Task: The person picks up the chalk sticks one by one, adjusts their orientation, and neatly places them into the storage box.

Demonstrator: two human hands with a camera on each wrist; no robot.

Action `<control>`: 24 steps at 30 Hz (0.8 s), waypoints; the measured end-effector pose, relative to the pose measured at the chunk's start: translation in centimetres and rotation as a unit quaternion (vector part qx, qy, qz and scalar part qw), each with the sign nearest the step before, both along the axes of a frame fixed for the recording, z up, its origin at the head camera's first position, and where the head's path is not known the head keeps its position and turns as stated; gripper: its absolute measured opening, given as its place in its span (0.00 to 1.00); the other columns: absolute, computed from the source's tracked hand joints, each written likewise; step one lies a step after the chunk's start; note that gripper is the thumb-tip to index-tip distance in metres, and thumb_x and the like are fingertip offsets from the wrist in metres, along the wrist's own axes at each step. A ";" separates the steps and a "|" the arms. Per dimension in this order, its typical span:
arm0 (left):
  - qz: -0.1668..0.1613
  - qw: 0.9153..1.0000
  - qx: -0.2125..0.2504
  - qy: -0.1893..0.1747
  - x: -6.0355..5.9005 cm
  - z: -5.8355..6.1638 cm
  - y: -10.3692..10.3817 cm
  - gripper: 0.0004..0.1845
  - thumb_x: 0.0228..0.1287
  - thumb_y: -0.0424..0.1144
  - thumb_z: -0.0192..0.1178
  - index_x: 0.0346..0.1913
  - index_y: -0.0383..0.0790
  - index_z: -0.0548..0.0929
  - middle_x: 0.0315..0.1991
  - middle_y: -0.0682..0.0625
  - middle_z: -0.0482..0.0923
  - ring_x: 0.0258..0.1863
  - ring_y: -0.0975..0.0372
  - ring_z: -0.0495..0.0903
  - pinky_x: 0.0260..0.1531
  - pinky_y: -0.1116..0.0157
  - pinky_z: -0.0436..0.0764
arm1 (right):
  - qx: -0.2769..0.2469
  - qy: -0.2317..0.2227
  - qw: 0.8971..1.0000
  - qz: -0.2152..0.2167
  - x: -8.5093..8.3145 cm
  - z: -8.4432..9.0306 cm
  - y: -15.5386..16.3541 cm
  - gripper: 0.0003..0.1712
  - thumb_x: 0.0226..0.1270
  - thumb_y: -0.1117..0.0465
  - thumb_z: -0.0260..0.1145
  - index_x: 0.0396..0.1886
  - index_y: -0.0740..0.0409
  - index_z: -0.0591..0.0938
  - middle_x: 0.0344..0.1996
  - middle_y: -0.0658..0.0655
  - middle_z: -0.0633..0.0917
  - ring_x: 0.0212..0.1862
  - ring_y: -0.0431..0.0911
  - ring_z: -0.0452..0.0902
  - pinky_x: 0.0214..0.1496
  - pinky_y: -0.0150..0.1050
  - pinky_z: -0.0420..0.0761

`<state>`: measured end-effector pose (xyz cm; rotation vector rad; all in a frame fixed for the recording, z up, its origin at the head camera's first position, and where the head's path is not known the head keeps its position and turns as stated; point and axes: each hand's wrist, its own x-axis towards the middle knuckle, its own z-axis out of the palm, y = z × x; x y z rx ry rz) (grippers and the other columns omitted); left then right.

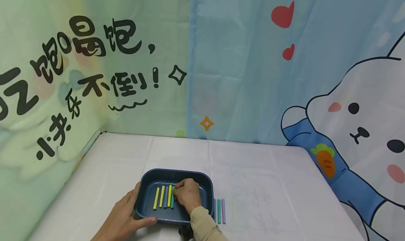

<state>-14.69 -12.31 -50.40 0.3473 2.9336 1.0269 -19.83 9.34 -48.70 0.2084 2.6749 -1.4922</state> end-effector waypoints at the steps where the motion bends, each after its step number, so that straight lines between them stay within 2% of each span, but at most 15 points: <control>1: 0.000 1.000 -0.001 0.001 0.0 -0.1 0.0 0.69 0.47 0.77 0.67 0.80 0.33 0.53 0.72 0.37 0.66 0.67 0.46 0.70 0.64 0.47 0.73 | 0.000 0.000 1.000 -0.002 0.0 0.0 0.0 0.06 0.57 0.70 0.72 0.35 0.67 0.87 0.22 0.54 0.84 0.22 0.42 0.80 0.25 0.36 0.82; 16: 0.006 1.000 -0.004 -0.014 0.1 0.3 0.1 0.69 0.46 0.78 0.66 0.80 0.33 0.52 0.72 0.36 0.66 0.67 0.46 0.70 0.64 0.46 0.72 | -0.007 0.010 1.000 0.016 0.3 0.6 0.6 0.08 0.58 0.67 0.73 0.37 0.66 0.86 0.23 0.53 0.86 0.23 0.42 0.81 0.25 0.37 0.82; 24: 0.012 1.000 -0.007 -0.014 0.0 0.4 0.3 0.70 0.45 0.78 0.66 0.80 0.34 0.52 0.72 0.37 0.66 0.67 0.46 0.71 0.64 0.46 0.73 | -0.029 -0.006 0.999 0.017 0.8 1.3 1.1 0.11 0.59 0.64 0.73 0.40 0.66 0.86 0.26 0.53 0.87 0.26 0.44 0.83 0.28 0.38 0.83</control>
